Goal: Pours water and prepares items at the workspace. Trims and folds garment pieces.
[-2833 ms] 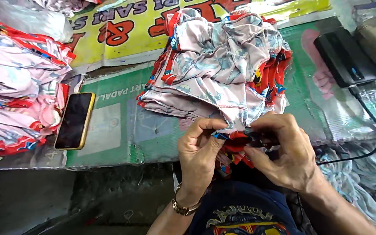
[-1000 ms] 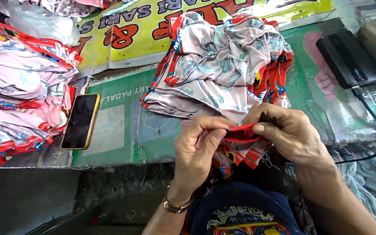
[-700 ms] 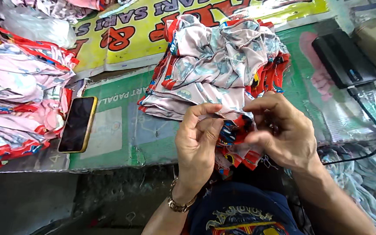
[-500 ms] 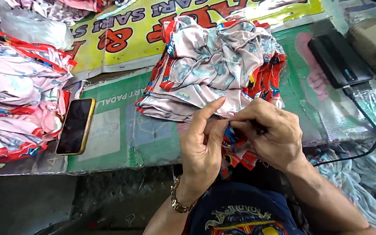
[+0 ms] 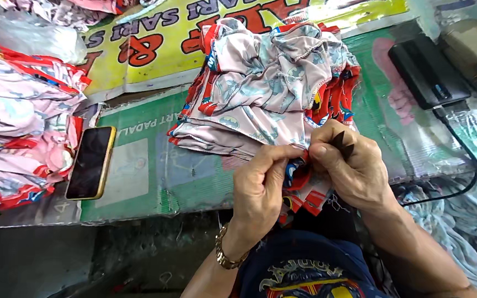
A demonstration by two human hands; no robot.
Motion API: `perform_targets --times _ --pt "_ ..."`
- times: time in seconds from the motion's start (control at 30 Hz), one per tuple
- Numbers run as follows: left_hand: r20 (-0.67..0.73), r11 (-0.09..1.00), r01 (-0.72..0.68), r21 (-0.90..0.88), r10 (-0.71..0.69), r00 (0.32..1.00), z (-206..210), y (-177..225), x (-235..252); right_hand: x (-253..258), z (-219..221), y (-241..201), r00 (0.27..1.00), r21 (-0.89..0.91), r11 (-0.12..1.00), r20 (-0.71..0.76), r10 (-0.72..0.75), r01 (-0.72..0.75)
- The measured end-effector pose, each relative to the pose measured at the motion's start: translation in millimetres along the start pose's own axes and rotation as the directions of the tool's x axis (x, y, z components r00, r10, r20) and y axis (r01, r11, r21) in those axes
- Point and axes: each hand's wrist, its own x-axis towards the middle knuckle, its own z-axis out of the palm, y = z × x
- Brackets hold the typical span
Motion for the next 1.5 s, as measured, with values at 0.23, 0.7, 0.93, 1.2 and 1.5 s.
perform_targets --times 0.23,0.7,0.93,1.2,1.5 --pt "0.099 0.947 -0.114 0.301 0.088 0.991 -5 1 5 9 -4 -6 0.992 -0.332 0.937 0.097 -0.078 0.106" --pt "0.135 0.978 -0.111 0.177 0.088 0.987 -14 9 28 11 -29 -12 0.959 -0.405 0.91 0.281 0.035 0.086" --pt "0.125 0.987 -0.087 0.135 0.07 0.99 -14 2 28 13 -28 -5 0.956 -0.219 0.976 0.288 0.059 0.005" --pt "0.027 1.0 0.017 0.011 -0.018 0.999 -8 -6 24 11 -22 4 0.944 -0.166 0.984 0.307 0.117 -0.068" --pt "0.127 0.972 0.182 -0.148 -0.164 0.978 -22 -6 6 13 -25 5 0.951 0.062 0.984 0.274 0.145 -0.168"
